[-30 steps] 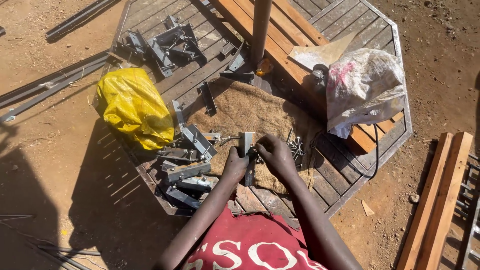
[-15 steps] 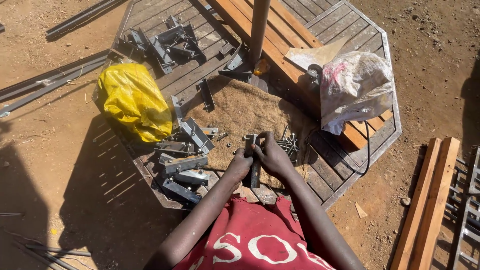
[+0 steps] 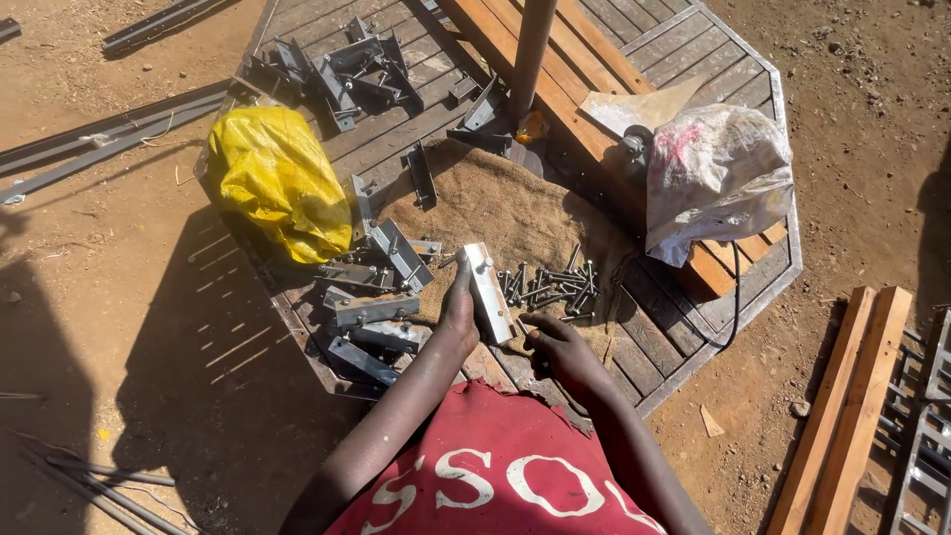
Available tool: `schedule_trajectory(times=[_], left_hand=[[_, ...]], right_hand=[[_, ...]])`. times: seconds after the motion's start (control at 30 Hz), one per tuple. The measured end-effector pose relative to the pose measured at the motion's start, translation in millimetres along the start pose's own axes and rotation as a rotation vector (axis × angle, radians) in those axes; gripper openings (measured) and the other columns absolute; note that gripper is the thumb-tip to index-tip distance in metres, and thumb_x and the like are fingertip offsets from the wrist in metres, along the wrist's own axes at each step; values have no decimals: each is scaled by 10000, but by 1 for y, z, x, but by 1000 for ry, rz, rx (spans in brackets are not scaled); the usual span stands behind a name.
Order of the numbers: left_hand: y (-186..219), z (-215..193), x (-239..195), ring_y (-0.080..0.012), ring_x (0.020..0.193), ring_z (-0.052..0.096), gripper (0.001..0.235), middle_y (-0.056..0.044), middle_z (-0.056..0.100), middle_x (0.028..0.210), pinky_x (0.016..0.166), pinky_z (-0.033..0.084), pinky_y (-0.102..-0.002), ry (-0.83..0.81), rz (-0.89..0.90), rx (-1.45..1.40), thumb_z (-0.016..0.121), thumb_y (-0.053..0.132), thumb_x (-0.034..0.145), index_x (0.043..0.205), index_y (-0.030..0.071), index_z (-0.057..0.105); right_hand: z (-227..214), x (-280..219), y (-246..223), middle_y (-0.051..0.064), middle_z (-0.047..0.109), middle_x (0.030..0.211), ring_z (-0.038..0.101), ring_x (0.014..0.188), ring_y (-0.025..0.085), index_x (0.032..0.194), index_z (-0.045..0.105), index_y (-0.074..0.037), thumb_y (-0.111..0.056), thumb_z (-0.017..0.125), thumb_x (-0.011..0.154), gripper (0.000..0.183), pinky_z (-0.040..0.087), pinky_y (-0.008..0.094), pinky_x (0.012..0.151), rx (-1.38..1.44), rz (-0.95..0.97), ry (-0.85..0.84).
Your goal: Assembling metal brackets by inserting bolts into pre-drilled holes on a wooden pallet workbench.
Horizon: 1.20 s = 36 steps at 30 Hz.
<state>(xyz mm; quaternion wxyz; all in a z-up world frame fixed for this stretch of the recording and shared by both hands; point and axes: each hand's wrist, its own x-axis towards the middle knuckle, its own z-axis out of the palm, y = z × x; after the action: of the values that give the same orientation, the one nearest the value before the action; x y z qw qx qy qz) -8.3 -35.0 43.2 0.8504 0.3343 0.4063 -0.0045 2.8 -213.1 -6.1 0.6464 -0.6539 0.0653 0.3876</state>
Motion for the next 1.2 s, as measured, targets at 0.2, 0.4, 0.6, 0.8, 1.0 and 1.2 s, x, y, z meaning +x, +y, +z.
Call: schedule_trajectory(times=[0.2,0.4,0.6,0.8,1.0,1.2], left_hand=[[10,7,-17,-365,1523,290,877,-261,342,1602,1266,208,-490,9,-24,-26,504,699,940,1548,88,342],[-36,-36,69,-344,1314,497,1005,-242,485,1358,1102,381,-515,90,52,114,766,661,816,1459,17,340],[-43,-45,65,-270,996,558,782,-129,558,1040,869,445,-411,190,70,191,854,629,749,1164,70,498],[-44,-38,62,-254,793,622,778,-142,584,871,712,508,-394,141,72,308,829,678,756,1141,80,514],[-15,-34,40,-157,583,592,761,-63,616,711,562,443,-276,158,24,337,745,761,747,998,67,555],[0,-57,58,-380,1309,484,1138,-263,502,1349,1068,387,-505,188,-27,447,529,922,788,1412,-28,481]], right_hand=[[13,-5,-49,98,741,876,668,622,229,1038,770,-137,-319,795,903,228,521,373,564,-663,-338,116],[20,18,-32,159,661,921,681,894,439,945,731,-89,-106,755,856,94,549,535,781,-903,-550,114],[43,-4,-57,153,604,961,659,882,480,932,684,-115,-116,656,909,37,553,569,760,-1017,-493,81],[47,28,-14,209,494,1253,706,969,467,1145,467,-100,-174,638,884,320,616,499,854,-1380,-609,55],[59,25,-41,216,509,1188,626,1005,453,1321,513,-68,-147,660,942,414,528,565,890,-935,-504,-158],[7,140,8,123,645,1066,683,1021,415,1130,684,-179,-300,636,994,188,538,534,848,-933,-298,146]])
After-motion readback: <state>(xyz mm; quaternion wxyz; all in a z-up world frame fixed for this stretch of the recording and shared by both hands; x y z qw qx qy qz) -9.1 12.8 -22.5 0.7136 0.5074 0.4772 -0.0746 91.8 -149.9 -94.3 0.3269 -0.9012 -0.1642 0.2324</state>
